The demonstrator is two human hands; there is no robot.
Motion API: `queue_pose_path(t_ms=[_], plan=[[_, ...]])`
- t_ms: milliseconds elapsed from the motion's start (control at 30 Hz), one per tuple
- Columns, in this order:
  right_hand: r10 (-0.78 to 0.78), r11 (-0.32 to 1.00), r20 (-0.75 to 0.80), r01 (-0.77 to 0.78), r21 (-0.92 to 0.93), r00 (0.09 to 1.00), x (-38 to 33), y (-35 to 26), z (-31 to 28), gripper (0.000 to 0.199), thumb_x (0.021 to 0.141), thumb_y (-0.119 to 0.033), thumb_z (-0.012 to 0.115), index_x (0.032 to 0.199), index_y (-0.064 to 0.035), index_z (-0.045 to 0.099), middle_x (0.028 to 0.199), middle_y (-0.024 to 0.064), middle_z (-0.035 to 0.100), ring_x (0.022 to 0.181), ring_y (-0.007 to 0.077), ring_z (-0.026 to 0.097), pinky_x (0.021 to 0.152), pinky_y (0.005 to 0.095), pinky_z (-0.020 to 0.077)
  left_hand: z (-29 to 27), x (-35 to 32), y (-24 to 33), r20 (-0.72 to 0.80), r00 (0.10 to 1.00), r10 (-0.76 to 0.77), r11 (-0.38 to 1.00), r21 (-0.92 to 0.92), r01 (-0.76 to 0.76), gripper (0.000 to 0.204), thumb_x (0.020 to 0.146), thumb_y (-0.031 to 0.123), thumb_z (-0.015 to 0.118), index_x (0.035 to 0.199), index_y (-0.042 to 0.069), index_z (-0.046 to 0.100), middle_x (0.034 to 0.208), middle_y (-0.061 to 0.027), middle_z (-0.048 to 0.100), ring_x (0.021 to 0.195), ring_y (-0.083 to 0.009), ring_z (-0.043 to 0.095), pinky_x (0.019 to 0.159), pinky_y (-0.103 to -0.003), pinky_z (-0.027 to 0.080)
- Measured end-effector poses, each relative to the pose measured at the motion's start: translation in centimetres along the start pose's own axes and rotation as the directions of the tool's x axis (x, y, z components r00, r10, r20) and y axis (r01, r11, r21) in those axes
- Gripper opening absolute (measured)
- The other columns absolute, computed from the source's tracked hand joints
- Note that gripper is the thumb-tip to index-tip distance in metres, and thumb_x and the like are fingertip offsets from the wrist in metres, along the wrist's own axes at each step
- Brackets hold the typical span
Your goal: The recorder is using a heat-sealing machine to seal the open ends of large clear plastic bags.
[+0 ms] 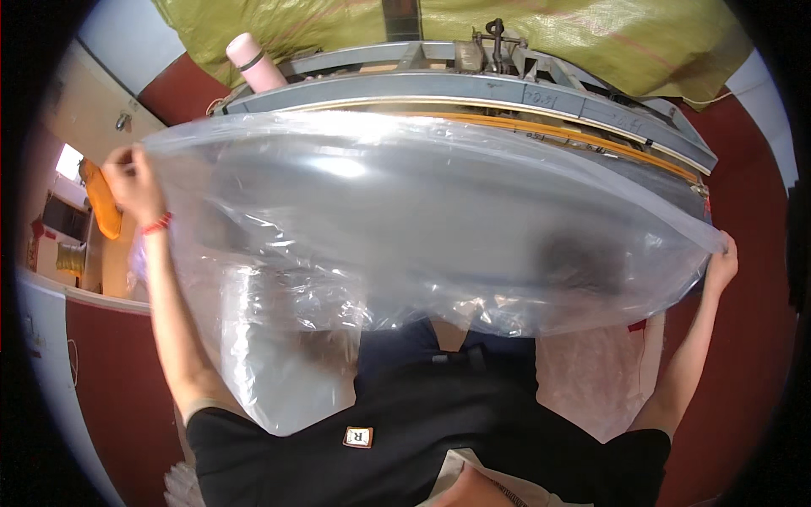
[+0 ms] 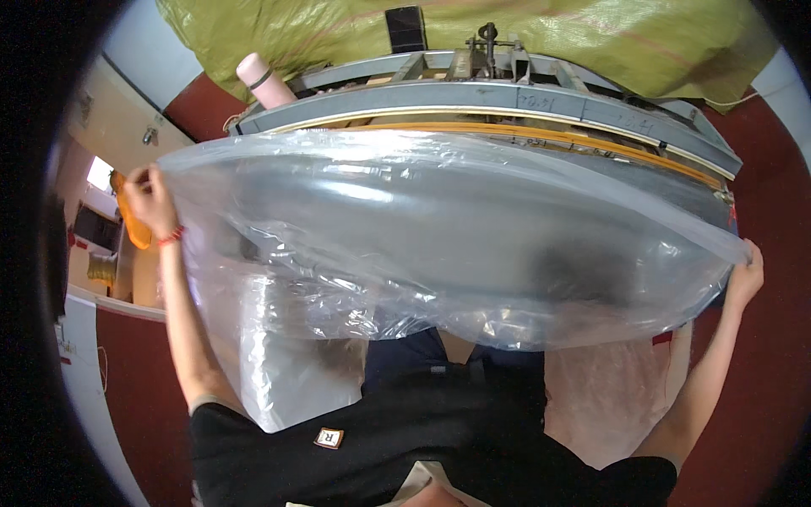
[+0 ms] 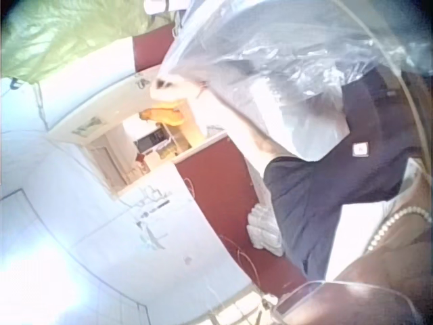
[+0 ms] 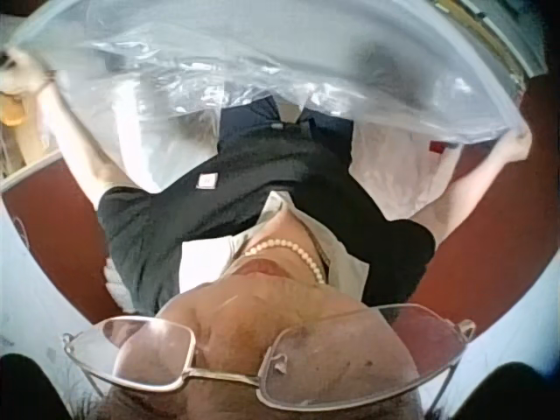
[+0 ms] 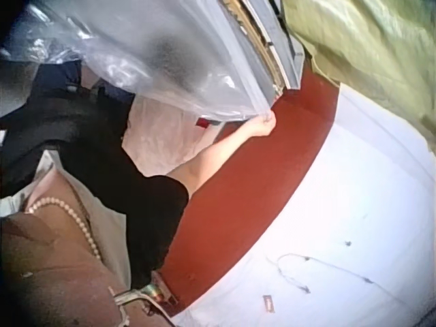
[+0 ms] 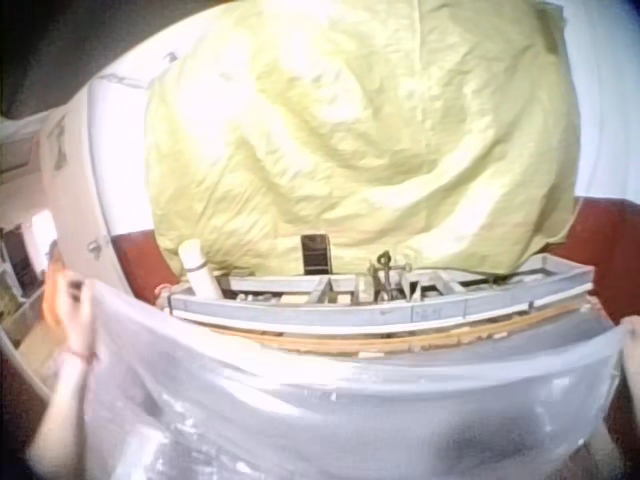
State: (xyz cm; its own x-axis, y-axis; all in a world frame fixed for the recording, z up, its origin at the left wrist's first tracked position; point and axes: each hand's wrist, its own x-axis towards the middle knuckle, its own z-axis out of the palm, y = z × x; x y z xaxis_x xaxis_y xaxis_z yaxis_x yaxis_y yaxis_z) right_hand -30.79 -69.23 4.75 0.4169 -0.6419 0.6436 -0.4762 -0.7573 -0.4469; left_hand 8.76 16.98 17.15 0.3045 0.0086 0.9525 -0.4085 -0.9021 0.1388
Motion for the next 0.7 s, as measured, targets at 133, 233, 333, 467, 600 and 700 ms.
queue_pose_path(t_ms=[133,233,333,467,600,700], plan=[[0.021,0.981,-0.030,-0.026,-0.192,0.999,2.7,-0.8,-0.9,0.024,0.080,-0.013,0.051,0.099,-0.0023,0.060,0.098,0.0110,0.062,0.092,0.0213,0.058,0.082,0.0299,0.0422,9.1,-12.1,4.4,0.831,0.554,-0.044,0.994,-0.018,0.106,0.053,0.081,0.040,0.054,0.122,0.008,0.045,0.132,-0.0128,0.036,0.124,-0.0302,0.030,0.100,-0.043,0.025],[0.022,0.996,-0.268,-0.046,-0.081,0.963,6.0,-5.2,-4.8,0.022,0.082,-0.013,0.051,0.097,-0.0041,0.063,0.099,0.0104,0.062,0.091,0.0206,0.058,0.080,0.0290,0.0431,11.6,-17.0,3.4,0.848,0.450,-0.282,0.955,0.294,0.044,0.061,0.081,0.050,0.047,0.130,0.015,0.036,0.138,-0.0078,0.028,0.128,-0.0295,0.023,0.098,-0.056,0.019],[-0.375,0.905,-0.435,0.222,-0.362,0.819,5.8,-10.4,-7.9,0.022,0.080,-0.010,0.052,0.099,-0.0066,0.063,0.095,0.0075,0.062,0.088,0.0203,0.057,0.081,0.0285,0.0420,12.4,-17.4,0.7,0.817,0.420,-0.396,0.914,0.392,0.101,0.060,0.082,0.053,0.043,0.133,0.024,0.030,0.140,-0.0017,0.024,0.129,-0.0285,0.019,0.094,-0.063,0.015],[-0.230,0.972,0.086,0.233,-0.025,0.969,1.1,-8.5,-1.7,0.017,0.069,-0.003,0.055,0.082,-0.0044,0.066,0.073,0.0106,0.061,0.069,0.0250,0.058,0.064,0.0346,0.0450,12.5,-17.5,-4.2,0.822,0.508,-0.258,0.966,0.212,0.149,0.046,0.086,0.040,0.043,0.126,0.016,0.043,0.133,-0.0082,0.036,0.125,-0.0238,0.029,0.103,-0.037,0.021],[-0.029,0.821,0.178,0.125,-0.557,0.984,-1.1,2.3,0.1,0.017,0.069,-0.006,0.058,0.084,-0.0080,0.065,0.085,0.0094,0.058,0.085,0.0267,0.054,0.070,0.0397,0.0432,11.9,-17.5,-11.0,0.848,0.495,-0.189,0.980,0.198,0.034,0.046,0.090,0.032,0.037,0.130,0.008,0.036,0.134,-0.0160,0.033,0.125,-0.0281,0.029,0.104,-0.035,0.020],[0.059,0.937,0.056,-0.035,-0.348,0.997,-1.8,6.3,-0.4,0.023,0.074,-0.005,0.052,0.094,-0.0067,0.062,0.097,0.0124,0.059,0.094,0.0299,0.053,0.082,0.0371,0.0429,11.5,-16.5,-13.7,0.881,0.382,-0.280,0.941,0.331,-0.073,0.048,0.090,0.032,0.036,0.129,0.004,0.035,0.131,-0.0212,0.033,0.123,-0.0326,0.030,0.102,-0.037,0.022]])
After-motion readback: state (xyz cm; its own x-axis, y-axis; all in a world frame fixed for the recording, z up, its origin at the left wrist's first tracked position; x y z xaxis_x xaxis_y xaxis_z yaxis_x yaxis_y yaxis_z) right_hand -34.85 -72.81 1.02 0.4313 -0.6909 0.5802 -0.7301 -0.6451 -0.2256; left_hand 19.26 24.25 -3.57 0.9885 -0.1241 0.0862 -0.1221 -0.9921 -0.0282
